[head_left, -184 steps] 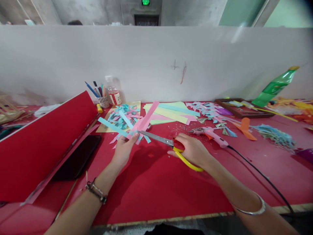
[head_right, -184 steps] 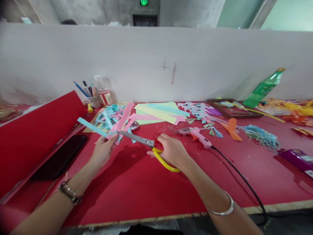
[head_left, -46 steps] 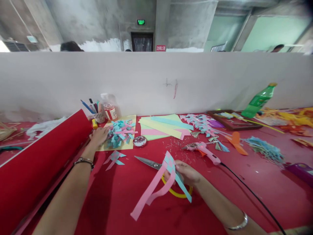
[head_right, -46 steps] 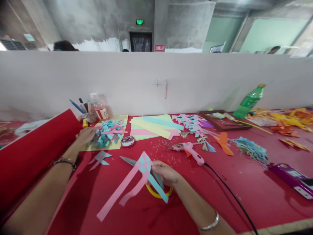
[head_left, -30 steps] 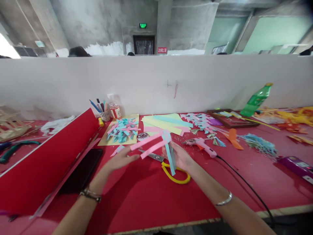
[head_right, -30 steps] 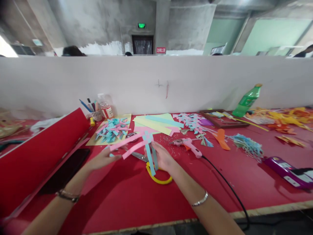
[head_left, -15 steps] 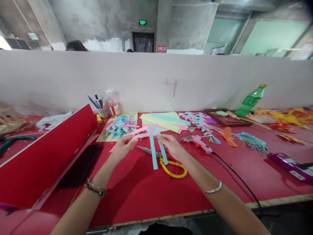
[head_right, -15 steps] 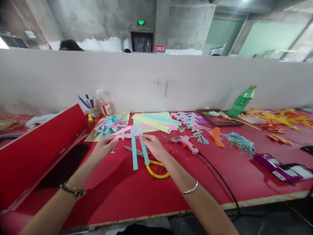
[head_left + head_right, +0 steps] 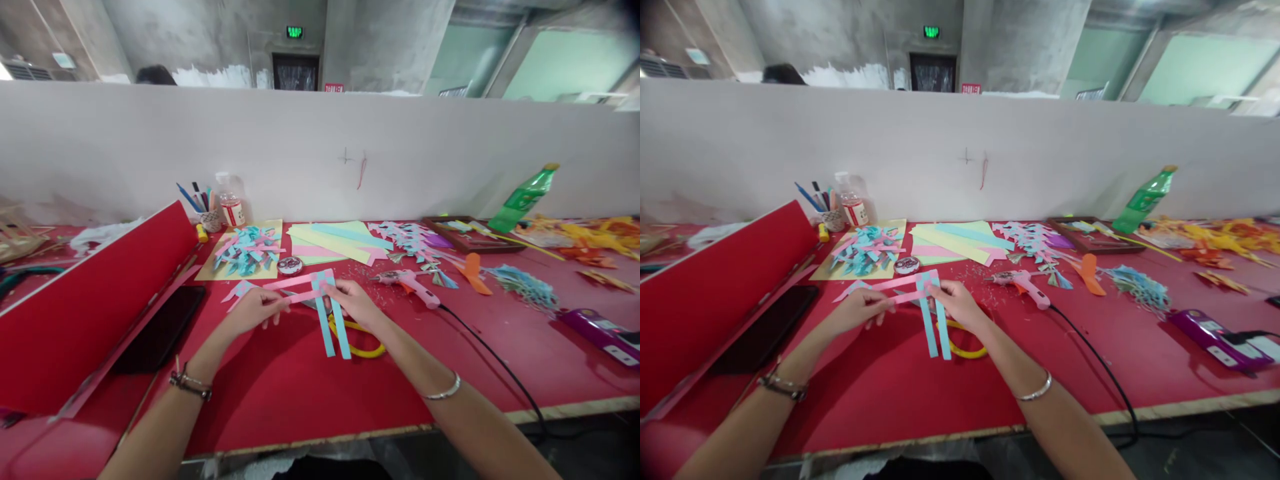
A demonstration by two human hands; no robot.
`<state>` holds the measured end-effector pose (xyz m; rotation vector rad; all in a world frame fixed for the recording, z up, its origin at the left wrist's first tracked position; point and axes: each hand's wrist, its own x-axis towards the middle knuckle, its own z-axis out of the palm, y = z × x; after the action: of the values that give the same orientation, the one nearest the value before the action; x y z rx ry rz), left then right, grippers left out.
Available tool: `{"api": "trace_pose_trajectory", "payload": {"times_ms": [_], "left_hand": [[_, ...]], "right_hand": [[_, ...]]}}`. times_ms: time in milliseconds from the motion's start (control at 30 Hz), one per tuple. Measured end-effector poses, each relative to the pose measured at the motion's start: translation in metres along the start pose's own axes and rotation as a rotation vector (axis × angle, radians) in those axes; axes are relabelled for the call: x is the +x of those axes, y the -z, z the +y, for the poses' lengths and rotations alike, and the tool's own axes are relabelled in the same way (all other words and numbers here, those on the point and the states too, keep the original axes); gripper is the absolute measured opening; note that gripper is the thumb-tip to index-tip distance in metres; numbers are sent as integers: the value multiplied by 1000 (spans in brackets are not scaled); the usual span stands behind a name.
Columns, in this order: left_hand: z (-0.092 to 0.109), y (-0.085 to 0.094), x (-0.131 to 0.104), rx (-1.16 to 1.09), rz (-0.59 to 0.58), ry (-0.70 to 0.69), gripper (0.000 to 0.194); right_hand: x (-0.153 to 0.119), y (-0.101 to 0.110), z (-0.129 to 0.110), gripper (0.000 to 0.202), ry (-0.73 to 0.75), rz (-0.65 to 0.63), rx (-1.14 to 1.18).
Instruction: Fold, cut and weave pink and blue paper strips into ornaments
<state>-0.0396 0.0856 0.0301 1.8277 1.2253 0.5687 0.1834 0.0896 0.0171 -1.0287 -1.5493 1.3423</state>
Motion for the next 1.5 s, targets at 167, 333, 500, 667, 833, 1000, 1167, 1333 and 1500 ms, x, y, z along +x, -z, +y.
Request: {"api": "trace_pose_trajectory", "payload": {"times_ms": [167, 333, 500, 667, 833, 1000, 1167, 1333, 1500], "left_hand": [[-17, 5, 8, 20, 111, 17, 38], [-14, 0, 10, 253, 336, -227, 31], [1, -23, 6, 383, 302, -341, 32], [1, -32, 8, 171, 92, -266, 34], [-2, -27, 9, 131, 35, -210, 31], [-7, -24, 10, 177, 68, -222, 30], [-14, -23, 15, 157, 102, -196, 29], [-20, -16, 14, 180, 172, -171, 31], [-31, -1, 9, 474, 279, -208, 33]], "right_hand": [[3, 2, 12, 34, 13, 72, -51], [4, 4, 17, 29, 17, 62, -67], [4, 1, 21, 27, 47, -14, -109], [4, 1, 25, 27, 67, -61, -67], [5, 3, 25, 25, 75, -63, -79], [3, 4, 21, 25, 79, -55, -83], [3, 5, 18, 25, 72, -28, -98], [4, 6, 15, 24, 107, -9, -103], [7, 6, 15, 24, 126, 21, -91]]}}
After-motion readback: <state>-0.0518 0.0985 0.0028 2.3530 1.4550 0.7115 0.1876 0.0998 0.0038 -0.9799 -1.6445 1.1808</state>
